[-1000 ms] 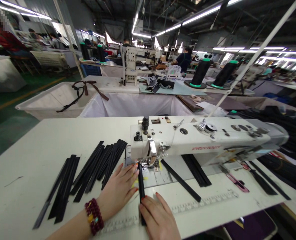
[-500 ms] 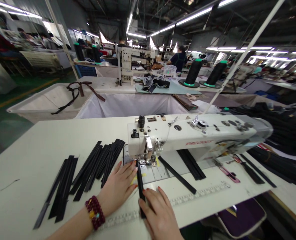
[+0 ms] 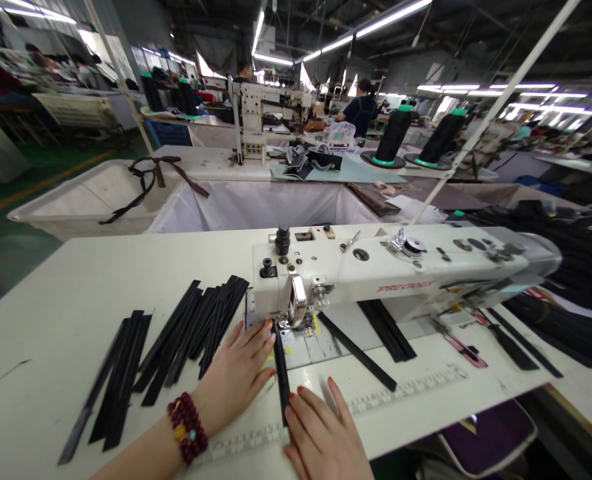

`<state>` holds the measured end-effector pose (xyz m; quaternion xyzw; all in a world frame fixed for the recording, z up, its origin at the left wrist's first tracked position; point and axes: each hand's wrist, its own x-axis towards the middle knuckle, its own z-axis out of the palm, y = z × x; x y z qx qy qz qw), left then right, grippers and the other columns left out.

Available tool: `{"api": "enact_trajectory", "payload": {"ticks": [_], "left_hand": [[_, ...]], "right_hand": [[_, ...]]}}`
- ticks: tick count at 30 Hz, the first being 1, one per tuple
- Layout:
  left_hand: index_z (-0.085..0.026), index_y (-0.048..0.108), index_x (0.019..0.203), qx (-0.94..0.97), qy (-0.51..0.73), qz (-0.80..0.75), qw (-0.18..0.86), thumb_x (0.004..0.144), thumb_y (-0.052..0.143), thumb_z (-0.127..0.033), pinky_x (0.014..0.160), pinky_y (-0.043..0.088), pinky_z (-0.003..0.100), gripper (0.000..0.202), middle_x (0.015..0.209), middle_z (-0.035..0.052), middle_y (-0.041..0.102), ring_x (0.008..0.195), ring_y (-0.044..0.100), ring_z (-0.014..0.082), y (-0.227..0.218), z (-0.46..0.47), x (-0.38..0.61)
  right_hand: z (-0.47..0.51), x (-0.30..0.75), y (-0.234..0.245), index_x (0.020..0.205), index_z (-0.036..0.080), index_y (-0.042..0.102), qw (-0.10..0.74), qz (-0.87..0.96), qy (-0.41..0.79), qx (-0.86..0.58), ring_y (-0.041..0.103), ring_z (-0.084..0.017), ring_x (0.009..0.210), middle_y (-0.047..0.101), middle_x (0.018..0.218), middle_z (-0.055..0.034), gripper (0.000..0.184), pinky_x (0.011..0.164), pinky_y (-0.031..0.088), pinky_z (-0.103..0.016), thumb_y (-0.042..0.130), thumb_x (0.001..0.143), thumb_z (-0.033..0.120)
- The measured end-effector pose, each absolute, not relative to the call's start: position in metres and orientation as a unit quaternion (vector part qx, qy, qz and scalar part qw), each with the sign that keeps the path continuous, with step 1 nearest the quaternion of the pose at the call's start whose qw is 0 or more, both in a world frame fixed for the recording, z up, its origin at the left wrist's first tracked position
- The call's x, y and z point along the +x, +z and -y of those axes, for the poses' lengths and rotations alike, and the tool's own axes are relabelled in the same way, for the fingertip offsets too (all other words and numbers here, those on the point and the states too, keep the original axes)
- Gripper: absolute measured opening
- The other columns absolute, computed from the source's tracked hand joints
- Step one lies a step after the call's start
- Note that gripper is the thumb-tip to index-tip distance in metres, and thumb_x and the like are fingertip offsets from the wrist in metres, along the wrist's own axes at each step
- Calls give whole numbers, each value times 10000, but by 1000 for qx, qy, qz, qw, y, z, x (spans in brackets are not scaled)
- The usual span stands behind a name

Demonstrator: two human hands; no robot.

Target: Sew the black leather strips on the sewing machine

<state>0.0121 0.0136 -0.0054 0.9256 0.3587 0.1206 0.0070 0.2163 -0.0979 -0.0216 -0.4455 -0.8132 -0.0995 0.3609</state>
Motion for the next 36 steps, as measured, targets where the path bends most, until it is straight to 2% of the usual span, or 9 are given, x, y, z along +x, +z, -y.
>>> {"api": "enact_trajectory", "payload": {"ticks": [3, 9, 15, 19, 22, 27, 32, 36], "left_hand": [[-166, 623, 1322, 924, 116, -365, 11, 1016, 472, -365, 1174, 310, 513, 395, 1353, 119, 650, 1318, 524, 283, -3, -20, 14], [-164, 652, 1266, 922, 123, -368, 20, 1012, 466, -356, 1145, 348, 509, 369, 1243, 115, 694, 1247, 550, 289, 1, -27, 15], [-144, 669, 1207, 923, 117, -365, 27, 988, 496, -321, 1119, 371, 508, 330, 1210, 127, 693, 1209, 555, 304, 1, -30, 16], [-149, 683, 1163, 923, 100, -369, 34, 982, 505, -317, 1105, 385, 514, 304, 1205, 125, 692, 1208, 554, 308, 1, -30, 16], [-153, 683, 1162, 922, 95, -374, 39, 969, 528, -303, 1106, 386, 514, 289, 1229, 125, 685, 1216, 552, 311, 2, -31, 17], [-150, 681, 1155, 921, 97, -374, 45, 966, 545, -295, 1102, 394, 518, 275, 1225, 128, 688, 1217, 557, 318, 1, -32, 17], [-143, 682, 1124, 921, 103, -372, 48, 938, 572, -261, 1101, 400, 534, 247, 1199, 137, 690, 1220, 560, 326, 2, -33, 17], [-159, 683, 1089, 922, 121, -363, 64, 957, 514, -220, 1086, 417, 564, 223, 1142, 123, 705, 1166, 602, 313, 9, -41, 14]], "right_hand": [[89, 216, -19, 1059, 164, 696, 353, 817, -97, -446, 664, -203, 1042, 750, 1035, -43, 233, 1270, 78, -448, 542, 1025, 336], [74, 216, -20, 1119, 170, 679, 308, 829, -88, -458, 649, -216, 1077, 729, 1086, -56, 222, 1257, 135, -496, 665, 954, 318], [56, 213, -14, 1149, 138, 677, 309, 827, -71, -464, 628, -213, 1091, 724, 1078, -63, 205, 1262, 86, -473, 583, 994, 233], [45, 214, -15, 1184, 124, 664, 283, 838, -57, -463, 594, -239, 1135, 706, 1111, -80, 229, 1254, 73, -515, 572, 984, 186], [35, 213, -15, 1180, 116, 663, 268, 846, -76, -454, 594, -252, 1112, 692, 1116, -98, 248, 1238, 137, -540, 564, 953, 122], [18, 210, -13, 1123, 110, 677, 248, 843, -105, -466, 611, -249, 962, 683, 1006, -90, 243, 1184, 261, -533, 532, 934, 64], [5, 204, -16, 1115, 117, 680, 236, 839, -113, -477, 604, -277, 1014, 685, 1033, -103, 237, 1127, 323, -540, 568, 915, 55], [9, 203, -8, 1142, 132, 668, 236, 836, -103, -484, 612, -263, 984, 692, 1033, -88, 255, 1111, 340, -520, 550, 927, 63]]}}
